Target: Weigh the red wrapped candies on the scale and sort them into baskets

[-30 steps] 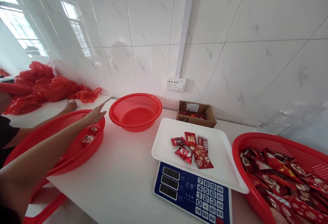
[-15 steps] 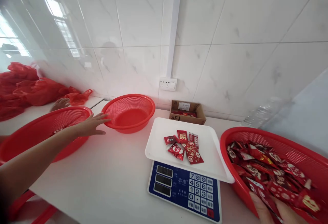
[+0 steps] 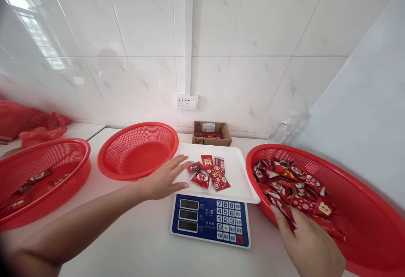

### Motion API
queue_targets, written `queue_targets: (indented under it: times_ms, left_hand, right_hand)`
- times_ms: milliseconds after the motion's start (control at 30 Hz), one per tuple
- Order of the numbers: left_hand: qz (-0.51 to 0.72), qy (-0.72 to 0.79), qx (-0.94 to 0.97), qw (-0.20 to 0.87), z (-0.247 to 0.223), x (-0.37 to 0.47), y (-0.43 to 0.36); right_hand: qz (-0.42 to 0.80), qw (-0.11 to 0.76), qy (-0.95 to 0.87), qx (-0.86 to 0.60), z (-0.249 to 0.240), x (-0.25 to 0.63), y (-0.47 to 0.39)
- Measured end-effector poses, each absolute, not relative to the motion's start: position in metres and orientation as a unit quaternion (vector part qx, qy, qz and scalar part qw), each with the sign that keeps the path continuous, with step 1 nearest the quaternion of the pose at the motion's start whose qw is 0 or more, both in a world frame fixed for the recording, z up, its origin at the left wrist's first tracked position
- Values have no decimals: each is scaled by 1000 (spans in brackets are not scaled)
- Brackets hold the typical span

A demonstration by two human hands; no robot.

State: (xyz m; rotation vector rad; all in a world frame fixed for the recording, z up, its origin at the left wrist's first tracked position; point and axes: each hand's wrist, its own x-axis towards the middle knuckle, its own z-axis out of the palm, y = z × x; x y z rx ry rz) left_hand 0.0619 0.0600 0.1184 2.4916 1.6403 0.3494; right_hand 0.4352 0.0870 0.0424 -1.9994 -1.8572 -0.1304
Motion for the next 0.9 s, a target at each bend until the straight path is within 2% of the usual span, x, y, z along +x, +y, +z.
queue_targets:
  times_ms: [100, 300, 467, 700, 800, 900]
  left_hand:
    - [89, 512, 849, 95, 109, 96, 88]
    - [78, 507, 855, 76, 98, 113, 115]
    - [110, 567, 815, 45, 113, 92, 108]
    - [160, 720, 675, -10, 143, 9, 86]
    - [159, 708, 688, 10, 142, 5, 83]
    - [144, 654, 741, 49, 131, 36, 92]
  right_hand:
    - [-31, 186, -652, -735, 55, 426, 82]
    - [-60, 210, -657, -722, 56, 423, 78]
    - [-61, 218, -655, -721, 59, 420, 76]
    - [-62, 237, -661, -710, 57, 421, 77]
    - [-68, 242, -661, -707, 56, 420, 77]
    - [-66, 240, -664, -705, 57, 419, 77]
